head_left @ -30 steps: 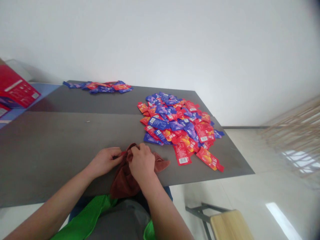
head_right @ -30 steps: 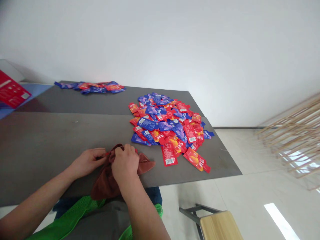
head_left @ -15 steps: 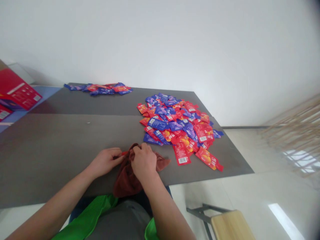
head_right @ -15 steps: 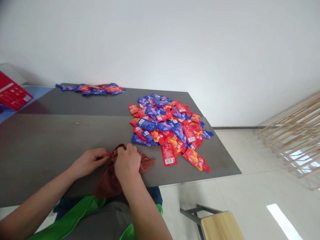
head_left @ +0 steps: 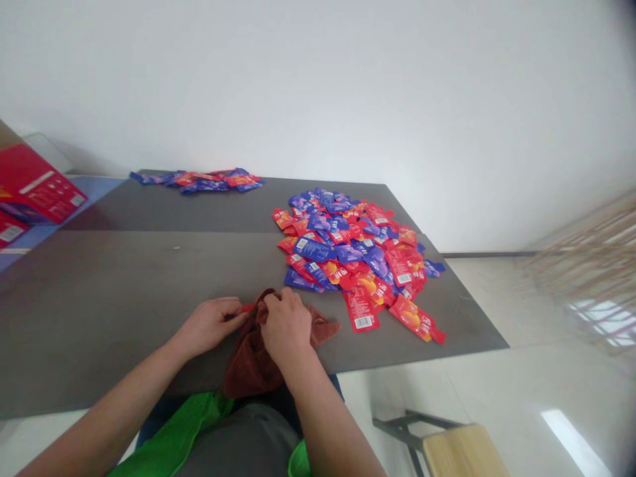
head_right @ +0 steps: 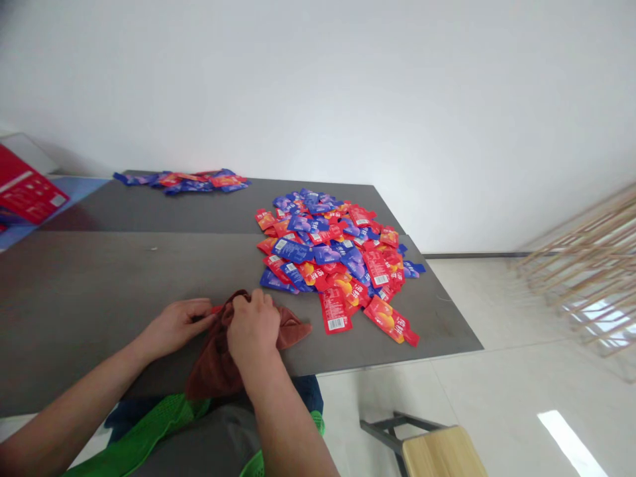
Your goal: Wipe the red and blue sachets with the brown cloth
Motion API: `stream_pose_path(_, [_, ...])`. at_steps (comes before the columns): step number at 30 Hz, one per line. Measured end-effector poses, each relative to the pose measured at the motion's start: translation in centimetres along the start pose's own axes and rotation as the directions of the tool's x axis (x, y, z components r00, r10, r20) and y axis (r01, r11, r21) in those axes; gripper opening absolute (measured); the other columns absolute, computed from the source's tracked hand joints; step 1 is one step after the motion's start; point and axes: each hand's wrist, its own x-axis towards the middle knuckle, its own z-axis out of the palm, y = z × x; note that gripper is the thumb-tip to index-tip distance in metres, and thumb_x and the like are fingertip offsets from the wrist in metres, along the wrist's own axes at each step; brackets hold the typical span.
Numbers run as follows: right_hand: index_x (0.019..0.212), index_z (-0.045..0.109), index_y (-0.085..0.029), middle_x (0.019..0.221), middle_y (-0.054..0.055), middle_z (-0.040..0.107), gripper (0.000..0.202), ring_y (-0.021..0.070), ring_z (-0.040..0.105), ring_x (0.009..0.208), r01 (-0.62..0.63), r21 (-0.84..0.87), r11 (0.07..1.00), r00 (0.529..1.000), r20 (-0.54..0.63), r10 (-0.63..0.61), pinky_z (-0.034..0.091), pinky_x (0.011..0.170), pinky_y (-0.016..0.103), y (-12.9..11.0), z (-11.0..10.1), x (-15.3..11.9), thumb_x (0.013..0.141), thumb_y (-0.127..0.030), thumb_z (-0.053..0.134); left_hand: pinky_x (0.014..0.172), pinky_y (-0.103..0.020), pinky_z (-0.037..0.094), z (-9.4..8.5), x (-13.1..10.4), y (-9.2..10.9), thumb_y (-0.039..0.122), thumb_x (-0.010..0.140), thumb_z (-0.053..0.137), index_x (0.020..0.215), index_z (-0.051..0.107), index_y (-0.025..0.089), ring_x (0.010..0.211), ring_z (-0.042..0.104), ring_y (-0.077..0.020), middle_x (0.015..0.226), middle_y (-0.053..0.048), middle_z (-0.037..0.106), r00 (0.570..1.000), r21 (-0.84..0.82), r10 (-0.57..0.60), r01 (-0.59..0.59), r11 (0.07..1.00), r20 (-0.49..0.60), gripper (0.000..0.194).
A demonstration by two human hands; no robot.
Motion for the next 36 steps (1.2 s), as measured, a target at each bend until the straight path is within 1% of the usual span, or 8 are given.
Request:
stream_pose_path(5, [0.104, 0.065, -0.024, 0.106, 0.008, 0.058, 0.019, 0.0235, 0.057, 0.095, -0.249, -0.072, 0.966, 0.966, -0.082, 0.243, 0.045, 0.068, 0.03, 3.9, -1.4, -0.3, 0.101, -0.026, 0.047, 0.062, -0.025, 0.036, 0.1, 0.1, -0.3, 0.051, 0.097, 0.046, 0.063, 0.054, 0.019, 0.064, 0.053, -0.0139, 0.067, 0.002, 0.053, 1.0, 0.0, -0.007, 0.007, 1.0, -0.007, 0.047])
stream_pose_path(12, [0.101, 0.065, -0.026, 0.108, 0.006, 0.058, 0.012, 0.0219, 0.055, 0.098, 0.104, 0.045, 0.994, 0.994, -0.025, -0.103, 0.046, 0.075, 0.03, -1.6, -0.8, -0.9, 0.097, -0.029, 0.054, 0.064, -0.025, 0.038, -0.1, 0.1, 0.0, 0.046, 0.093, 0.046, 0.066, 0.058, 0.02, 0.07, 0.056, -0.0167, 0.069, 0.0, 0.058, 1.0, -0.04, -0.018, 0.018, 0.999, -0.003, 0.04])
stream_pose_path(14, [0.102, 0.065, -0.025, 0.107, 0.007, 0.058, 0.013, 0.022, 0.056, 0.096, 0.025, 0.038, 0.999, 1.0, 0.012, -0.026, 0.046, 0.071, 0.029, -1.3, -0.4, -0.3, 0.097, -0.027, 0.053, 0.063, -0.025, 0.038, -0.1, 0.1, 0.2, 0.047, 0.093, 0.046, 0.065, 0.057, 0.019, 0.069, 0.056, -0.0167, 0.068, 0.0, 0.057, 1.0, -0.011, -0.022, 0.022, 1.0, -0.008, 0.041])
stream_pose_path(18, [0.106, 0.065, -0.024, 0.109, 0.01, 0.058, 0.018, 0.023, 0.057, 0.097, -0.264, -0.047, 0.963, 0.964, -0.053, 0.262, 0.045, 0.07, 0.029, 3.0, -1.4, -0.5, 0.1, -0.025, 0.047, 0.063, -0.025, 0.036, -0.1, 0.1, 0.4, 0.052, 0.095, 0.045, 0.063, 0.055, 0.019, 0.066, 0.055, -0.015, 0.068, 0.001, 0.055, 1.0, 0.022, -0.026, 0.027, 0.999, -0.004, 0.047])
stream_pose_path(20, [0.105, 0.065, -0.024, 0.108, 0.009, 0.058, 0.019, 0.0231, 0.057, 0.097, -0.293, -0.052, 0.955, 0.952, -0.104, 0.287, 0.045, 0.074, 0.031, 4.3, -2.4, -1.9, 0.101, -0.026, 0.047, 0.063, -0.025, 0.035, -0.1, 0.1, 0.3, 0.053, 0.095, 0.045, 0.063, 0.054, 0.019, 0.065, 0.054, -0.0145, 0.067, 0.001, 0.054, 0.999, 0.025, -0.032, 0.032, 0.999, 0.001, 0.048])
stream_pose_path(24, [0.094, 0.065, -0.026, 0.106, 0.005, 0.059, 0.006, 0.0222, 0.057, 0.095, -0.017, 0.054, 0.998, 1.0, -0.017, 0.018, 0.046, 0.078, 0.033, 2.0, -2.3, -5.8, 0.09, -0.029, 0.061, 0.064, -0.025, 0.035, -0.2, 0.2, 0.2, 0.058, 0.095, 0.042, 0.063, 0.055, 0.019, 0.066, 0.055, -0.0151, 0.067, 0.0, 0.055, 0.999, 0.053, -0.05, 0.049, 0.997, 0.01, 0.052])
stream_pose_path(28, [0.092, 0.065, -0.024, 0.101, 0.005, 0.061, 0.014, 0.0243, 0.058, 0.09, 0.162, 0.112, 0.98, 0.973, 0.147, -0.177, 0.048, 0.071, 0.034, -1.3, -0.5, -6.9, 0.085, -0.036, 0.064, 0.061, -0.027, 0.032, -0.2, 1.7, 0.5, 0.059, 0.096, 0.04, 0.064, 0.059, 0.019, 0.069, 0.058, -0.0172, 0.072, -0.002, 0.062, 0.992, 0.196, -0.118, 0.108, 0.975, 0.044, 0.054])
stream_pose_path(36, [0.099, 0.07, -0.024, 0.106, 0.008, 0.063, 0.019, 0.0221, 0.061, 0.095, -0.148, 0.045, 0.988, 0.988, -0.032, 0.15, 0.046, 0.072, 0.03, 2.9, -0.6, -1.7, 0.097, -0.031, 0.053, 0.056, -0.029, 0.029, 1.6, 7.4, 4.3, 0.059, 0.096, 0.039, 0.067, 0.07, 0.023, 0.072, 0.065, -0.0219, 0.075, -0.007, 0.073, 0.992, 0.374, -0.11, 0.077, 0.924, 0.067, 0.056])
